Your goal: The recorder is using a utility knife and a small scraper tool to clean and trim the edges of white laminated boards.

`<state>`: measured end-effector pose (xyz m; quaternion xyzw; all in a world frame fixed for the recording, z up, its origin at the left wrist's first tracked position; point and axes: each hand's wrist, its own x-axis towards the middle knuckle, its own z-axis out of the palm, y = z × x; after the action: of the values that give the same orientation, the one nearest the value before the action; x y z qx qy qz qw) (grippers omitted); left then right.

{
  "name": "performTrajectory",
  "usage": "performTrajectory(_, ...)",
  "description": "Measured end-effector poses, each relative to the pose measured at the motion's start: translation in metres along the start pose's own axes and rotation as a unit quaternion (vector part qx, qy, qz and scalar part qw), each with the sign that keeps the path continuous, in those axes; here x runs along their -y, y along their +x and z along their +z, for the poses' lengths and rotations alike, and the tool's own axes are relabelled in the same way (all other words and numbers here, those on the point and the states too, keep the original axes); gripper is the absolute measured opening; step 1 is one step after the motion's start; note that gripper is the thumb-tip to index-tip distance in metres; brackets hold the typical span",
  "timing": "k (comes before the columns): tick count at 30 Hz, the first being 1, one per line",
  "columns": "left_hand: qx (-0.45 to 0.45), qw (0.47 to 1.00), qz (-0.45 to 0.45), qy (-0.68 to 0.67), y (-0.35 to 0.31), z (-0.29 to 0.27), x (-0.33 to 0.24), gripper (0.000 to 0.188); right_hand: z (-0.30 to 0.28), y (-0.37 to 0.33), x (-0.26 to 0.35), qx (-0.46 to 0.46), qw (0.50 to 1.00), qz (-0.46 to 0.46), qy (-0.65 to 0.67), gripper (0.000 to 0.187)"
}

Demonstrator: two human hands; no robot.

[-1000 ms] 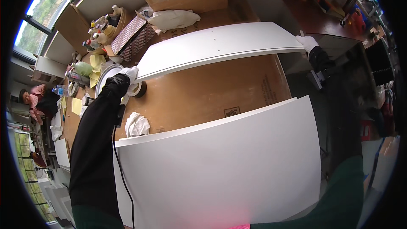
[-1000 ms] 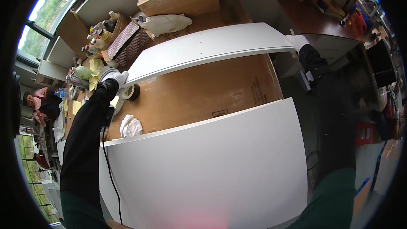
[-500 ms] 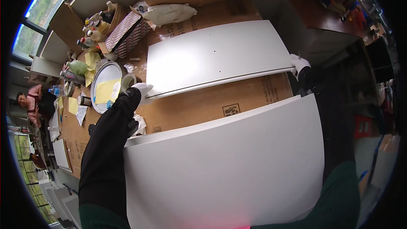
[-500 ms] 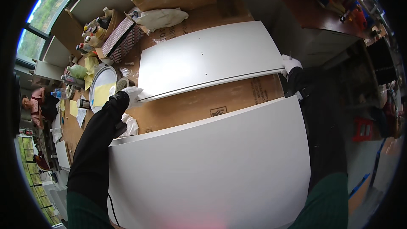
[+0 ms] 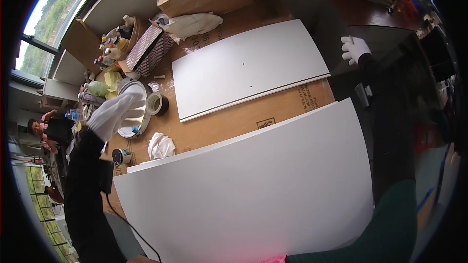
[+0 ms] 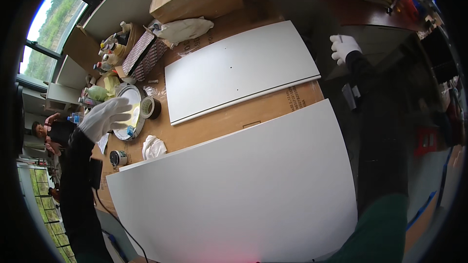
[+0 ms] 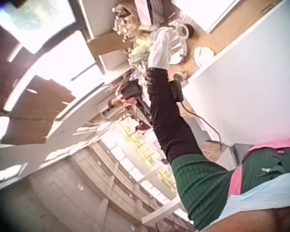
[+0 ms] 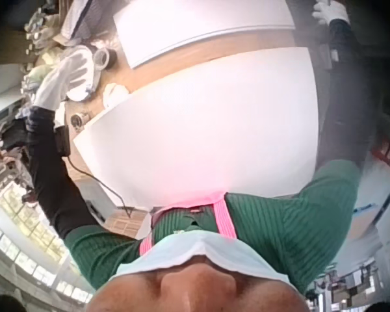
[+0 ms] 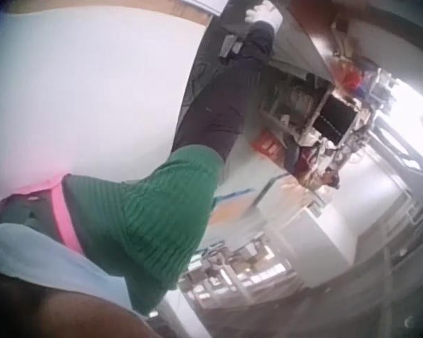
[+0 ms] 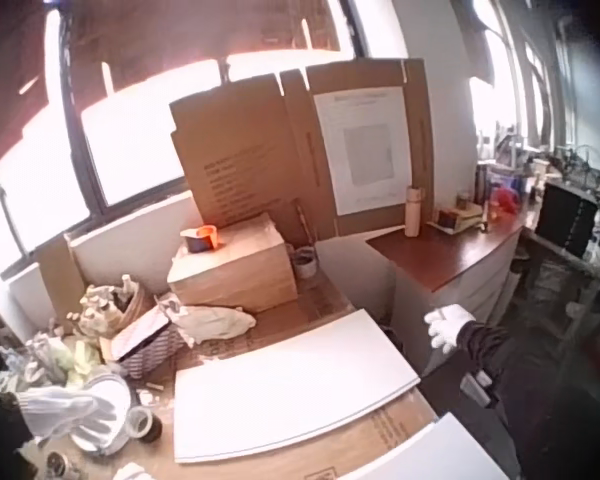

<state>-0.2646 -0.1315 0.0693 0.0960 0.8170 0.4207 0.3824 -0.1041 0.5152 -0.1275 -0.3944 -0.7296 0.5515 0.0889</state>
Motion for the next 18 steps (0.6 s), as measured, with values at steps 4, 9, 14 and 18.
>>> performTrajectory(4,-0.050,0.975,0.034,0.212,-0.099,0.047,-0.009,0.080,-0.079,-0.093,0.083,-0.032,0.986,-0.103,-0.130,0.021)
performTrajectory(9,-0.011,0.781,0.115,0.614,-0.149,0.086,0.029,0.088,-0.085,-0.222,0.129,0.093,0.986,-0.133,-0.039,0.047)
performTrajectory(14,-0.100,0.782,0.209,0.578,-0.126,0.121,0.021,0.082,-0.024,-0.361,0.181,0.271,0.956,-0.078,-0.080,0.041)
performTrajectory(18,-0.075,0.822,0.270,0.496,-0.109,0.161,0.011,0.081,0.035,-0.419,0.178,0.198,0.975,-0.072,-0.069,0.028)
